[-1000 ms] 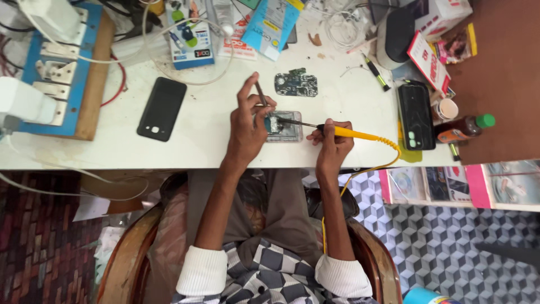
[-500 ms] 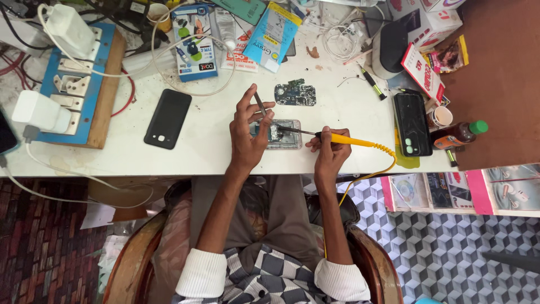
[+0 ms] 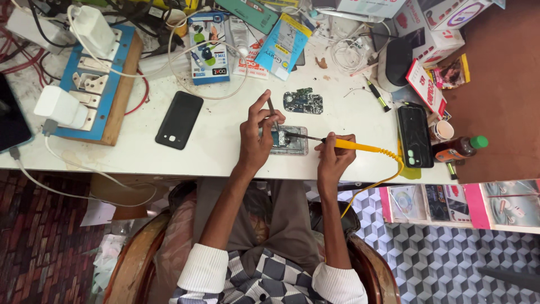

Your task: The person uses a soldering iron and tweezers to work on a small circuit board placed on a white workbench. The person repeatedly applies the soldering iron to specific points on the board while holding it steady with tweezers.

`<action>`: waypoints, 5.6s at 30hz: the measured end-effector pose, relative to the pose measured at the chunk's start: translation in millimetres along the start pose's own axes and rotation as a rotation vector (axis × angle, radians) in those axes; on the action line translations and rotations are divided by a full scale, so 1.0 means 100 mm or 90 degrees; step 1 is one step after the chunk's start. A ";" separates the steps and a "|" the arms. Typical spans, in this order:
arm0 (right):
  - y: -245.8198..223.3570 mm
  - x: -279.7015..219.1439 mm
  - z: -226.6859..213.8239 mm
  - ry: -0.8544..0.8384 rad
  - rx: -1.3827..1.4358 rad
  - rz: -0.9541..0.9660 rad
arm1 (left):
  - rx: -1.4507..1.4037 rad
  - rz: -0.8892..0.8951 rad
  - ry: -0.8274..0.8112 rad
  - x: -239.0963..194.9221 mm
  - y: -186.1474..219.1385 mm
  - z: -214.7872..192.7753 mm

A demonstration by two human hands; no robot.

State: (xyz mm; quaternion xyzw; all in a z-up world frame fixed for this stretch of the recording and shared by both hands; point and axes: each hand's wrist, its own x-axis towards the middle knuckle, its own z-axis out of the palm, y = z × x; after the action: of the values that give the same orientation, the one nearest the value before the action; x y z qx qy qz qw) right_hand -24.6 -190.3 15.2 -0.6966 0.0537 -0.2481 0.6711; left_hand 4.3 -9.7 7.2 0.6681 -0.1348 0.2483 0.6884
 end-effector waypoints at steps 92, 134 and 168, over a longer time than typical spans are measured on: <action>0.04 -0.01 -0.14 0.038 0.020 0.100 | 0.022 -0.063 -0.122 0.07 -0.01 -0.09; 0.00 -0.06 -0.13 0.005 0.038 0.048 | 0.092 0.016 -0.117 0.07 0.04 -0.05; 0.18 -0.01 -0.19 0.033 0.049 0.065 | 0.074 0.026 -0.068 0.02 0.15 -0.08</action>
State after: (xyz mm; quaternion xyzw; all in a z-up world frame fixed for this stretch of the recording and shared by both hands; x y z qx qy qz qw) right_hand -28.7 -209.0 -2.4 -0.6599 0.0971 -0.2332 0.7076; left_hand -3.2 -2.1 20.3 0.7166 -0.1699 0.2336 0.6349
